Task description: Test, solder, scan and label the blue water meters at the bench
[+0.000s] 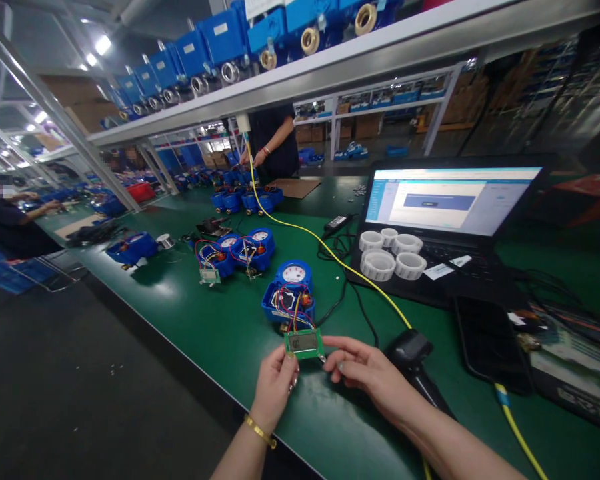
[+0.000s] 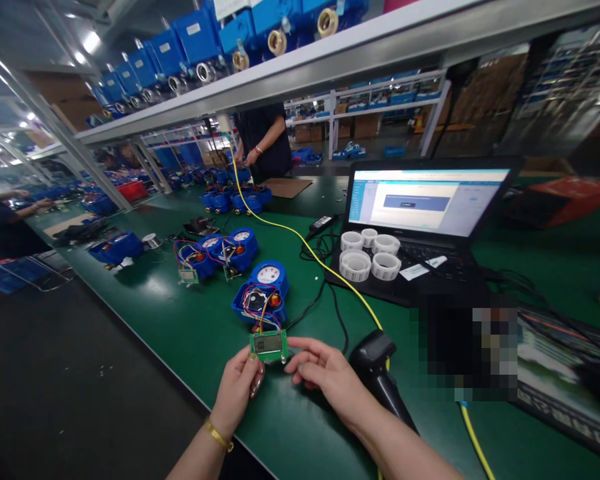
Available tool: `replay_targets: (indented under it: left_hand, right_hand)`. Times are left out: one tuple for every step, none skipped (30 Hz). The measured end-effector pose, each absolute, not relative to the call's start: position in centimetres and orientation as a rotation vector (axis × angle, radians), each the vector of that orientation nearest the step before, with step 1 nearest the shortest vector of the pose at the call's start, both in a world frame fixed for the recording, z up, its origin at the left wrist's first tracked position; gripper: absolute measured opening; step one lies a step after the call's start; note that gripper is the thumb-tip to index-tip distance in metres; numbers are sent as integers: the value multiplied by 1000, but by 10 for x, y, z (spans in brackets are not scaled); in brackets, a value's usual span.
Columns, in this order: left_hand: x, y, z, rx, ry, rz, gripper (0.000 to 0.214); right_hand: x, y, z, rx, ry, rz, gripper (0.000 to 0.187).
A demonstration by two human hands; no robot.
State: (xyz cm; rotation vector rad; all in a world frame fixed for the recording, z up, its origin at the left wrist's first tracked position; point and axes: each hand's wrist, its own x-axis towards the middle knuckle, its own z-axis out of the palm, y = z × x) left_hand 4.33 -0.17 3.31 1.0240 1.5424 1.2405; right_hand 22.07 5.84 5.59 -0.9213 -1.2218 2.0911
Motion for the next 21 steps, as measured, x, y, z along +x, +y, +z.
replay_targets:
  left_hand:
    - [44, -2, 33, 1023, 1546, 1241, 56]
    - [44, -3, 33, 1022, 1547, 1240, 56]
    - [44, -3, 34, 1021, 1548, 1240, 56]
    - [44, -3, 34, 1020, 1546, 1240, 55]
    - [45, -4, 35, 1019, 1544, 1241, 55]
    - [45, -4, 35, 1018, 1540, 1243, 55]
    - [45, -4, 36, 1017, 1536, 1245, 55]
    - [45, -4, 36, 1016, 1531, 1247, 55]
    - [45, -3, 37, 1016, 1525, 1250, 55]
    - [45, -3, 37, 1016, 1520, 1253, 54]
    - [45, -3, 36, 1016, 1514, 1256, 54]
    - [45, -3, 36, 1016, 1509, 1257, 55]
    - [45, -3, 36, 1015, 1506, 1258, 55]
    - [45, -2, 35, 1013, 1504, 1260, 55]
    - [45, -2, 35, 1012, 1504, 1261, 55]
    - [45, -2, 34, 1010, 1506, 1262, 55]
    - [45, -2, 34, 1010, 1508, 1263, 55]
    - [45, -2, 33, 1010, 1508, 1263, 55]
    - [45, -2, 33, 1011, 1508, 1262, 55]
    - [44, -2, 33, 1012, 1508, 1261, 55]
    - [44, -2, 33, 1013, 1506, 1259, 55]
  right_hand:
    - [221, 58, 56, -924, -1228, 2090, 52]
    - [221, 58, 56, -927, -1234, 2089, 52]
    - [221, 58, 56, -931, -1237, 2086, 52]
    - [221, 58, 57, -936, -1240, 2084, 53]
    - [221, 59, 57, -939, -1242, 2083, 53]
    - [221, 59, 57, -941, -1242, 2083, 53]
    - [221, 59, 57, -941, -1239, 2083, 53]
    - [221, 59, 57, -939, -1237, 2084, 52]
    - [221, 59, 57, -935, -1234, 2086, 52]
    - [220, 59, 56, -933, -1229, 2090, 52]
    - [220, 59, 56, -931, -1225, 2093, 53]
    - [220, 59, 55, -930, -1220, 2100, 53]
    - [220, 59, 55, -932, -1215, 2109, 54]
    - [220, 58, 55, -935, -1207, 2118, 54]
    - [220, 58, 55, -937, -1201, 2126, 54]
    - [220, 58, 55, -938, -1199, 2131, 55]
    - [220, 58, 55, -941, -1199, 2135, 55]
    - [220, 58, 55, -943, -1200, 2137, 55]
    - [220, 58, 56, -945, -1203, 2138, 56]
    - [220, 59, 56, -945, -1207, 2139, 56]
    - [220, 59, 56, -946, -1211, 2138, 55]
